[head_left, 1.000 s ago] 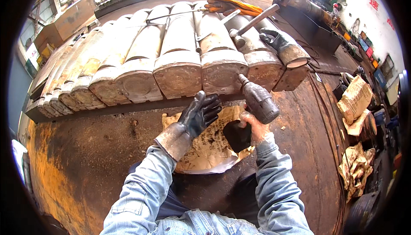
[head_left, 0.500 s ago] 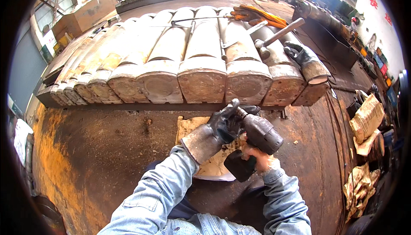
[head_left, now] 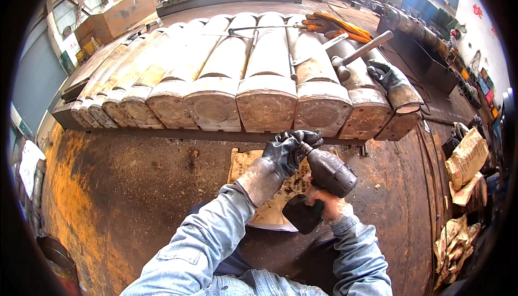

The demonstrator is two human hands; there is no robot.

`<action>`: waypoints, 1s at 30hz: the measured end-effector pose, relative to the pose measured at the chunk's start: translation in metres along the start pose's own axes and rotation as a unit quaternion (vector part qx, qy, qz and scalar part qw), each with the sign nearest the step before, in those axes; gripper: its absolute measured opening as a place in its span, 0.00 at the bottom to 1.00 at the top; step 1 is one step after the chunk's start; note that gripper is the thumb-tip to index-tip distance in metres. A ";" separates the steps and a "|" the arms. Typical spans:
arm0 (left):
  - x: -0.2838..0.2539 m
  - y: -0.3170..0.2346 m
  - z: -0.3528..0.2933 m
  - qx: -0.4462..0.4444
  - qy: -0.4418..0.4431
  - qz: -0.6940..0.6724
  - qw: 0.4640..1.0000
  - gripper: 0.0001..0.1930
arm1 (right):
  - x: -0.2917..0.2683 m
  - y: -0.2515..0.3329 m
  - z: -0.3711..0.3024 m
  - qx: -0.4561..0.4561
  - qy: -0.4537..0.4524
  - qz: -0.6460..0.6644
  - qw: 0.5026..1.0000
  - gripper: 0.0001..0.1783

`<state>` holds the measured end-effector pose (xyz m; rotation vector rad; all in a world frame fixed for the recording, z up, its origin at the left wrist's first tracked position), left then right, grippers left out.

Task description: The person uses a handheld power drill to create holes in a row of cylindrical metal components. They hold the drill with both hands and systematically move from one component to the next, drilling into the flat end of each cylinder.

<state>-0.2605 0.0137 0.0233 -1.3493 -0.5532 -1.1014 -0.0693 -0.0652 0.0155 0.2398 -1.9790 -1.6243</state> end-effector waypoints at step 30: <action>0.005 -0.012 -0.005 0.023 -0.175 0.274 0.945 0.10 | -0.002 -0.012 0.003 0.008 -0.032 -0.018 0.999 0.18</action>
Point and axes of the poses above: each hand's wrist, its own z-axis towards the middle knuckle, its own x-axis out of the palm, y = z × x, the point moved 2 cm from there along z, towards the middle knuckle, and after that the axes turned 5 degrees about y, right-handed, at the moved point
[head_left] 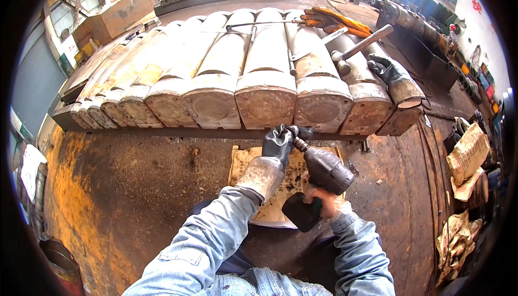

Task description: The person uses a handheld power drill to create holes in a row of cylindrical metal components. They hold the drill with both hands and systematically move from one component to the next, drilling into the flat end of each cylinder.

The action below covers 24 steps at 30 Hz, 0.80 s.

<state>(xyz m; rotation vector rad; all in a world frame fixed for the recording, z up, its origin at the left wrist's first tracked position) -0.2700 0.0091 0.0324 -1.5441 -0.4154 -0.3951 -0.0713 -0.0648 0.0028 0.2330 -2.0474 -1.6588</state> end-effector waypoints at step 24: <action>-0.004 0.018 0.011 -0.147 -0.103 -0.272 0.946 0.19 | 0.008 0.014 -0.002 -0.012 -0.045 -0.074 0.996 0.08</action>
Point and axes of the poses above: each hand's wrist, its own z-axis towards the middle knuckle, its own x-axis out of the palm, y = z × x, the point moved 2 cm from there along z, towards the middle knuckle, and after that the axes turned 5 degrees about y, right-handed, at the moved point
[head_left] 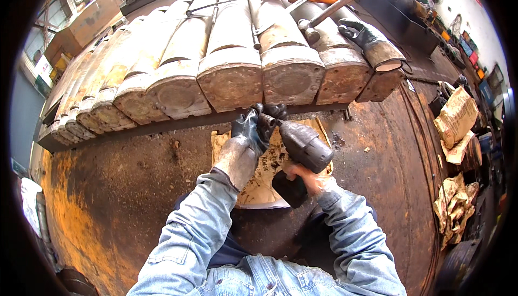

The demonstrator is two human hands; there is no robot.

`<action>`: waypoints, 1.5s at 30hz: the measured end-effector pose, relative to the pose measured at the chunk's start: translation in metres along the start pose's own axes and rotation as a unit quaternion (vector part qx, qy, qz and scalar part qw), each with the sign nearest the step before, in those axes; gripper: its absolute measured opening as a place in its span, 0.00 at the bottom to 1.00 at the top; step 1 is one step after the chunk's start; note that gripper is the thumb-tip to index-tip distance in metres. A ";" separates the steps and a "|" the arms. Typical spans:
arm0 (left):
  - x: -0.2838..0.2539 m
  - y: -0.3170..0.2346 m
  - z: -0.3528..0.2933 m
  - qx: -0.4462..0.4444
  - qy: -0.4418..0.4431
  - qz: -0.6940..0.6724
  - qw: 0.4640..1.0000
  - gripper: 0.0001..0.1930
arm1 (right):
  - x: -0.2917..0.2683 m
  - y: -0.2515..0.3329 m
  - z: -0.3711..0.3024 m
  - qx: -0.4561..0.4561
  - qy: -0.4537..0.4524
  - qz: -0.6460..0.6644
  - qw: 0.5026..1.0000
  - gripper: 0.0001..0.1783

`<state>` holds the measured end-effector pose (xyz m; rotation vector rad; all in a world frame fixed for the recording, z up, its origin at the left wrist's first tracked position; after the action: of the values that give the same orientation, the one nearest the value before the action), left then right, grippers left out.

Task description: The person uses a handheld power drill to create holes in a row of cylindrical metal components. They hold the drill with both hands and systematically move from one component to the next, drilling into the flat end of each cylinder.

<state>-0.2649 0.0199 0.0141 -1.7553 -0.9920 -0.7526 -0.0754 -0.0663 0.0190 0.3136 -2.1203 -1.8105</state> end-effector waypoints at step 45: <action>0.008 0.002 -0.014 -0.021 0.069 0.010 0.997 0.16 | 0.006 -0.018 0.004 0.066 0.059 0.215 0.973 0.21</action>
<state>-0.2602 0.0087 0.0249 -1.7212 -0.8693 -0.8753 -0.0840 -0.0677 0.0010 -0.0118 -2.0354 -1.3743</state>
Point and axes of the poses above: each hand's wrist, its own z-axis towards the middle knuckle, its own x-axis out of the palm, y = z × x, the point moved 2 cm from there along z, towards the middle knuckle, and after that the axes turned 5 degrees about y, right-handed, at the moved point
